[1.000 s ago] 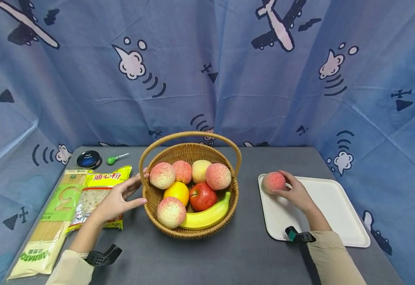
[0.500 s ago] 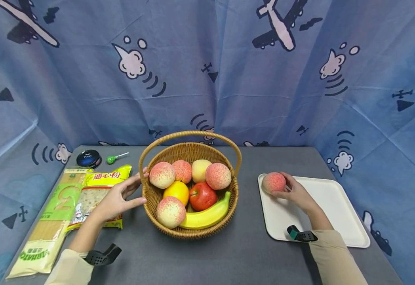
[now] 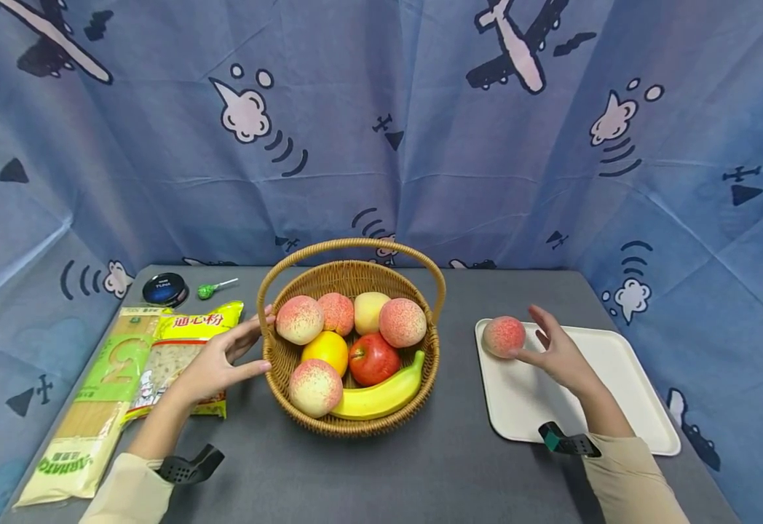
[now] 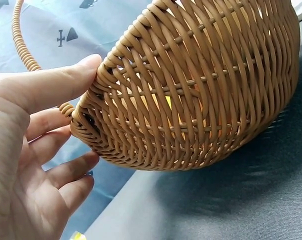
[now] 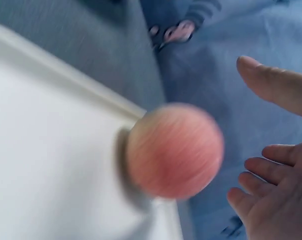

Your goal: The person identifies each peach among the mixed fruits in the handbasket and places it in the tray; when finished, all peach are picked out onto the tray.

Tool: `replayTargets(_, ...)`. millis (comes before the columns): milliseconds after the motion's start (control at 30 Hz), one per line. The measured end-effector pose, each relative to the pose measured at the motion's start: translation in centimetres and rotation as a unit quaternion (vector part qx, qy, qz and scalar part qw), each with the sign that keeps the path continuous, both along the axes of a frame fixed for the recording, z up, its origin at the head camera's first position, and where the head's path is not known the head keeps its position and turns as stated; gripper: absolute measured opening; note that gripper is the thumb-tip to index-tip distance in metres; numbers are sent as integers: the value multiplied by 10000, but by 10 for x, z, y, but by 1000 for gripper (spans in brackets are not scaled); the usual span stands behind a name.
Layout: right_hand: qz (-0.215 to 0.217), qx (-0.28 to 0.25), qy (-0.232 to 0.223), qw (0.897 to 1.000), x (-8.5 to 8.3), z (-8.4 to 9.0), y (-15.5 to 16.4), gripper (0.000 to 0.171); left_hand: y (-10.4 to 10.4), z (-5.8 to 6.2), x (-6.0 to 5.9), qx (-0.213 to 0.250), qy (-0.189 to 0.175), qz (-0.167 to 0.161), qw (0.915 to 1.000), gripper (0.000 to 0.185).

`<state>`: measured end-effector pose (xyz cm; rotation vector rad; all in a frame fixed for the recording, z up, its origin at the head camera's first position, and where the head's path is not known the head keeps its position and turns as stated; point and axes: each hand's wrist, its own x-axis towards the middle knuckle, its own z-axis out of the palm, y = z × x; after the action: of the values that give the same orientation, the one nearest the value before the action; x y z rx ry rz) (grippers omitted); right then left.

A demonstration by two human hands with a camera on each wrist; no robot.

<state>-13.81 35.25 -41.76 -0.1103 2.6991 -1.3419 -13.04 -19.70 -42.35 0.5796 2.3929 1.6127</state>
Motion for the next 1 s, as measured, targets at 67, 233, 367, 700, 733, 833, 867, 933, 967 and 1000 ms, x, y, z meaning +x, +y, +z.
replayTargets(67, 82, -16, 174, 9998, 4, 10, -7, 97, 0, 0, -1, -11, 15, 12, 10000, 73)
replayTargets(233, 387, 21, 697, 9968, 17, 37, -32, 87, 0, 0, -2, -53, 120, 2, 9999, 72)
replayTargets(367, 797, -66, 1089, 9908, 26, 57, -53, 80, 0, 1, -1, -40, 76, -10, 10000, 72)
replayTargets(700, 2050, -525, 1223, 9697, 33, 92, -107, 73, 2, 0, 0, -68, 121, 9, 9999, 71)
replayTargets(733, 2199, -594, 1203, 9662, 32, 95, -113, 73, 2, 0, 0, -65, 138, 0, 9999, 70)
replayTargets(833, 2681, -791, 1129, 9535, 24, 101, -131, 71, 1, 0, 1, -71, 151, -10, 9999, 70)
replayTargets(867, 2825, -826, 1095, 9494, 21, 103, -137, 71, 1, 0, 1, -72, 147, -13, 9999, 70)
replayTargets(933, 3090, -896, 953, 9420, 14, 107, -149, 69, 1, 0, 0, -88, 114, 0, 9999, 70)
replayTargets(967, 3190, -906, 852, 9395, 11, 108, -155, 68, 2, 0, 1, -98, 100, 13, 9999, 70)
replayTargets(1000, 3282, -916, 739, 9373, 7, 110, -161, 68, 2, 0, 0, -111, 96, 17, 9999, 70)
